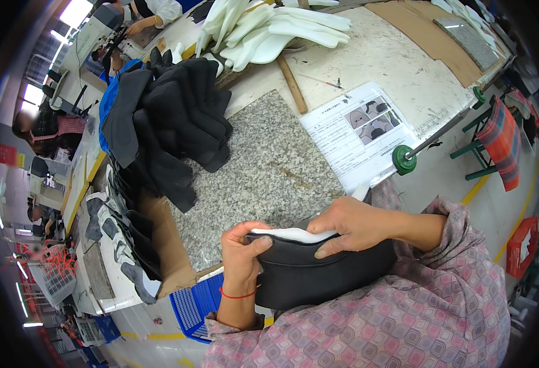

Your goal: The person inserts white foam inserts into black fabric pieces, aligns edges, and folds the fabric around the foam. The person repeats this process for multiple units, handling each piece individually and placing finished items aside.

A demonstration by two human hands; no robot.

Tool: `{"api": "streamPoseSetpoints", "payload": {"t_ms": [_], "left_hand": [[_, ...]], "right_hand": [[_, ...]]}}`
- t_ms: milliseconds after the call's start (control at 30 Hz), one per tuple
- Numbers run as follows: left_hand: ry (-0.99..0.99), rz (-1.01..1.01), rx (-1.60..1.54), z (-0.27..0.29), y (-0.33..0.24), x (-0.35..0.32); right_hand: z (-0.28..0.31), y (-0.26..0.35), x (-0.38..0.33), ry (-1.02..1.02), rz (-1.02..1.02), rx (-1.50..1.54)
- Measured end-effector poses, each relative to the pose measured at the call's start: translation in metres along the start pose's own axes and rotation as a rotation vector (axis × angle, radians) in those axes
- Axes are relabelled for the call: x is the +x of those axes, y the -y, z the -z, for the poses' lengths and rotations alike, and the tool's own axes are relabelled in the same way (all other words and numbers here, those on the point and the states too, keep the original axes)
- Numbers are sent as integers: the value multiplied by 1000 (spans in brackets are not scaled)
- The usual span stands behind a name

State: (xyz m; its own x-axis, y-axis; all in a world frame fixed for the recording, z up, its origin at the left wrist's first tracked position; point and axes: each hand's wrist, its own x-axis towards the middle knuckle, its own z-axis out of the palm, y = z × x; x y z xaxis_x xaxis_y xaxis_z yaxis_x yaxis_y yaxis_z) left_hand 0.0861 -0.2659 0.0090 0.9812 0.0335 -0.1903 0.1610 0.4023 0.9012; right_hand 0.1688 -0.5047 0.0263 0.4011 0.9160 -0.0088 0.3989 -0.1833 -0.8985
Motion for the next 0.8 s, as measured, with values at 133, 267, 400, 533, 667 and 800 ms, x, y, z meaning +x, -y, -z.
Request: {"api": "streamPoseSetpoints", "payload": {"t_ms": [133, 267, 400, 533, 667, 800], "left_hand": [[-74, -24, 78, 2, -3, 4], [-135, -25, 120, -5, -7, 2], [-239, -122, 344, -19, -11, -5], [-140, -11, 189, -21, -17, -6], [-6, 68, 303, -15, -16, -12], [34, 135, 82, -18, -9, -21]], "right_hand": [[-3, 1, 6, -68, -3, -121], [-20, 6, 16, -346, 94, -310], [-31, 12, 23, -434, 99, -359], [-30, 15, 20, -465, 170, -283], [-26, 16, 13, -510, 254, -185], [-24, 18, 9, -388, 396, -66]]}}
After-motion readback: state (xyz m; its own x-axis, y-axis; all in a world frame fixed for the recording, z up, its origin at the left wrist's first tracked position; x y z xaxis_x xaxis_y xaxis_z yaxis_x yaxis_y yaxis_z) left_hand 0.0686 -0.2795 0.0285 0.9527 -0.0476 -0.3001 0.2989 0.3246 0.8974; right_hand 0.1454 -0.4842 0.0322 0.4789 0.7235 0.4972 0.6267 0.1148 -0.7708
